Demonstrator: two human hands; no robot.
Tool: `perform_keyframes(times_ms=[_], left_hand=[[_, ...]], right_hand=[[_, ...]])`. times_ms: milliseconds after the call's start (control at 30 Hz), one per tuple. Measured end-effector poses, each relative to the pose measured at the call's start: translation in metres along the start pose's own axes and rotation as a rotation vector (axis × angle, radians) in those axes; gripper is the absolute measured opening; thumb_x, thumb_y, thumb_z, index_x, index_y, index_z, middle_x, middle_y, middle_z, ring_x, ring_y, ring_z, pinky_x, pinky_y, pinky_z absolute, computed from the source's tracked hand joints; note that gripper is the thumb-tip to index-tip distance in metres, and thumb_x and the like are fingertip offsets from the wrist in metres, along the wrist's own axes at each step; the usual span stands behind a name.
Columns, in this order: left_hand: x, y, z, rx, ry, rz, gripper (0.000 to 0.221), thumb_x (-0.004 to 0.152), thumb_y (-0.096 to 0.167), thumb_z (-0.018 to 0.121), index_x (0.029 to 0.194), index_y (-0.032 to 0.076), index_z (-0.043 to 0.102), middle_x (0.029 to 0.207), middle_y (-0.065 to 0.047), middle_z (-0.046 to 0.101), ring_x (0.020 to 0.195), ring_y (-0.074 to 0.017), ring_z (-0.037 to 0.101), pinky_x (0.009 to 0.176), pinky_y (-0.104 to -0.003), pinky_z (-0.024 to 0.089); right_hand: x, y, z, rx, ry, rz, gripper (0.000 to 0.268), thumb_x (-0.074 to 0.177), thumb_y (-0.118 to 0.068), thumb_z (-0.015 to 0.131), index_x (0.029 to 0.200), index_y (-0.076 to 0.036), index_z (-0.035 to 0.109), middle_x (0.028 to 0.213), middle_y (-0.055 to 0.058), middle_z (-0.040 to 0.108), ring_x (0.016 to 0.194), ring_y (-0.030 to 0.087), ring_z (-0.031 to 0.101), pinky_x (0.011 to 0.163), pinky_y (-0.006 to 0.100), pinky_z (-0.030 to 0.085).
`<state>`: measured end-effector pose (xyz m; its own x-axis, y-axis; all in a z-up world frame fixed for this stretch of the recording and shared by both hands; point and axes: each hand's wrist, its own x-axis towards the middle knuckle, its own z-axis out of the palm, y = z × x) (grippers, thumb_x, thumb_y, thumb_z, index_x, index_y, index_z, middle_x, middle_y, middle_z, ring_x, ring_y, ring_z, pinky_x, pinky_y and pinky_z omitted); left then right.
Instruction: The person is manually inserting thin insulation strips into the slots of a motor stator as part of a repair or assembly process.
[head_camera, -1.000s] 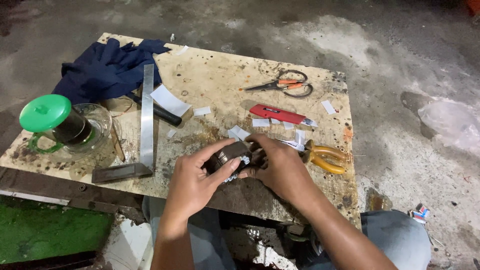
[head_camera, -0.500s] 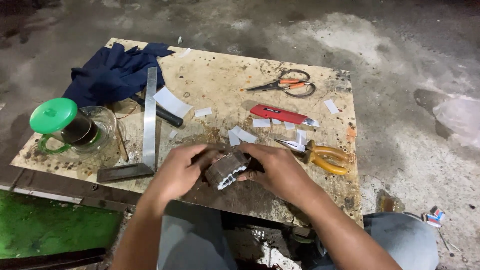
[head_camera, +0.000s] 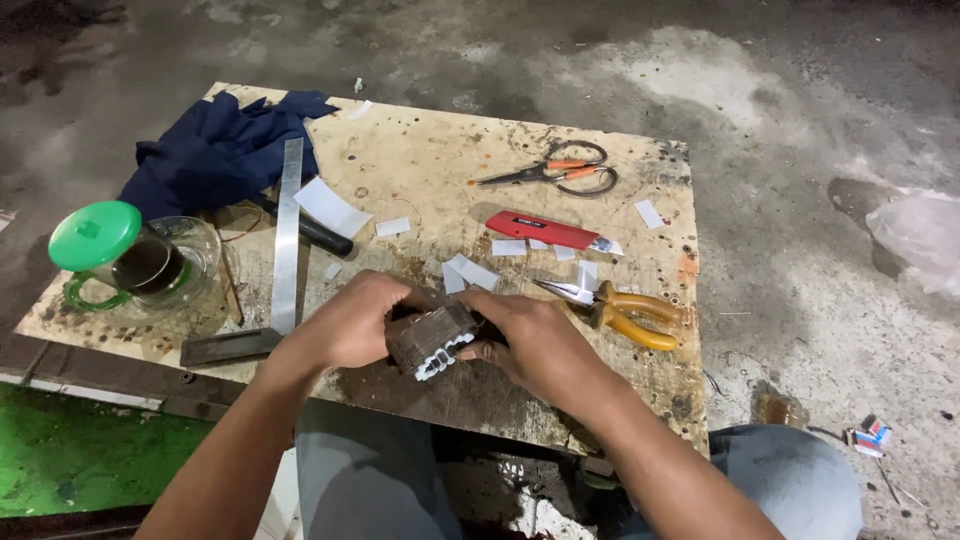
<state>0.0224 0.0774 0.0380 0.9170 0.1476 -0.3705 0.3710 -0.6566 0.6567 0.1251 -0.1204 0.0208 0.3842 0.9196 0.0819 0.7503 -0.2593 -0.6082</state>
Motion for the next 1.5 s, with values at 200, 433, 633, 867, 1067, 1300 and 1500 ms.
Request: perform_keyframes(times_ms=[200, 433, 633, 867, 1067, 1300, 1500], left_hand=[[-0.003, -0.005, 0.004, -0.007, 0.093, -0.010, 0.030, 0.104, 0.011, 0.061, 0.128, 0.001, 0.077, 0.114, -0.021, 0.082, 0.100, -0.0329, 0.076, 0.090, -0.045, 0.058], [-0.031, -0.042, 0.071, -0.325, 0.502, 0.310, 0.092, 0.077, 0.005, 0.087, 0.158, 0.007, 0.044, 0.133, -0.017, 0.074, 0.076, -0.0185, 0.082, 0.081, -0.030, 0.075], [-0.010, -0.067, 0.105, 0.098, 0.812, 0.264, 0.059, 0.089, 0.033, 0.083, 0.140, 0.010, 0.065, 0.108, -0.011, 0.083, 0.085, -0.0238, 0.084, 0.071, -0.036, 0.071], [-0.005, -0.050, 0.098, 0.198, 1.073, 0.137, 0.061, 0.086, 0.043, 0.087, 0.130, 0.004, 0.072, 0.079, -0.008, 0.078, 0.052, -0.0203, 0.069, 0.049, -0.039, 0.060], [0.000, -0.052, 0.104, 0.207, 1.108, 0.096, 0.067, 0.084, 0.043, 0.088, 0.132, 0.000, 0.070, 0.078, -0.010, 0.076, 0.056, -0.0216, 0.070, 0.053, -0.041, 0.064], [-0.013, -0.010, 0.116, 0.224, 1.568, 0.438, 0.046, 0.096, 0.033, 0.073, 0.124, 0.001, 0.057, 0.142, -0.022, 0.053, 0.137, -0.0422, 0.057, 0.118, -0.055, 0.054], [0.028, 0.059, 0.120, -0.163, 1.085, 0.825, 0.029, 0.098, 0.010, 0.070, 0.125, -0.002, 0.067, 0.118, -0.017, 0.077, 0.110, -0.0284, 0.078, 0.101, -0.035, 0.068]], right_hand=[[-0.003, -0.007, -0.008, 0.063, 0.018, -0.079, 0.061, 0.080, 0.005, 0.076, 0.139, -0.004, 0.060, 0.124, 0.025, 0.072, 0.119, 0.044, 0.067, 0.099, 0.055, 0.056], [-0.021, 0.021, -0.025, 0.031, 0.086, -0.123, 0.046, 0.091, -0.009, 0.071, 0.135, -0.010, 0.062, 0.132, 0.016, 0.071, 0.107, 0.031, 0.075, 0.098, 0.044, 0.062], [-0.031, 0.088, -0.055, -0.304, 0.378, 0.010, 0.029, 0.092, -0.013, 0.073, 0.121, -0.009, 0.074, 0.114, 0.013, 0.078, 0.101, 0.030, 0.075, 0.099, 0.044, 0.060], [-0.008, 0.104, -0.068, -0.254, 0.119, 0.299, 0.027, 0.091, -0.017, 0.073, 0.117, -0.018, 0.078, 0.118, -0.001, 0.078, 0.092, 0.023, 0.076, 0.088, 0.039, 0.060], [0.004, 0.111, -0.081, -0.300, -0.115, 0.231, 0.039, 0.093, -0.024, 0.071, 0.131, -0.027, 0.070, 0.123, -0.002, 0.069, 0.092, 0.023, 0.073, 0.077, 0.041, 0.060], [0.000, 0.110, -0.083, -0.115, -0.155, 0.389, 0.014, 0.101, -0.025, 0.064, 0.113, -0.021, 0.071, 0.109, -0.003, 0.079, 0.081, 0.010, 0.077, 0.069, 0.021, 0.065], [-0.025, 0.100, -0.081, 0.071, 0.311, 0.104, 0.017, 0.092, -0.017, 0.071, 0.108, -0.016, 0.073, 0.108, 0.004, 0.081, 0.101, 0.020, 0.079, 0.091, 0.035, 0.066]])
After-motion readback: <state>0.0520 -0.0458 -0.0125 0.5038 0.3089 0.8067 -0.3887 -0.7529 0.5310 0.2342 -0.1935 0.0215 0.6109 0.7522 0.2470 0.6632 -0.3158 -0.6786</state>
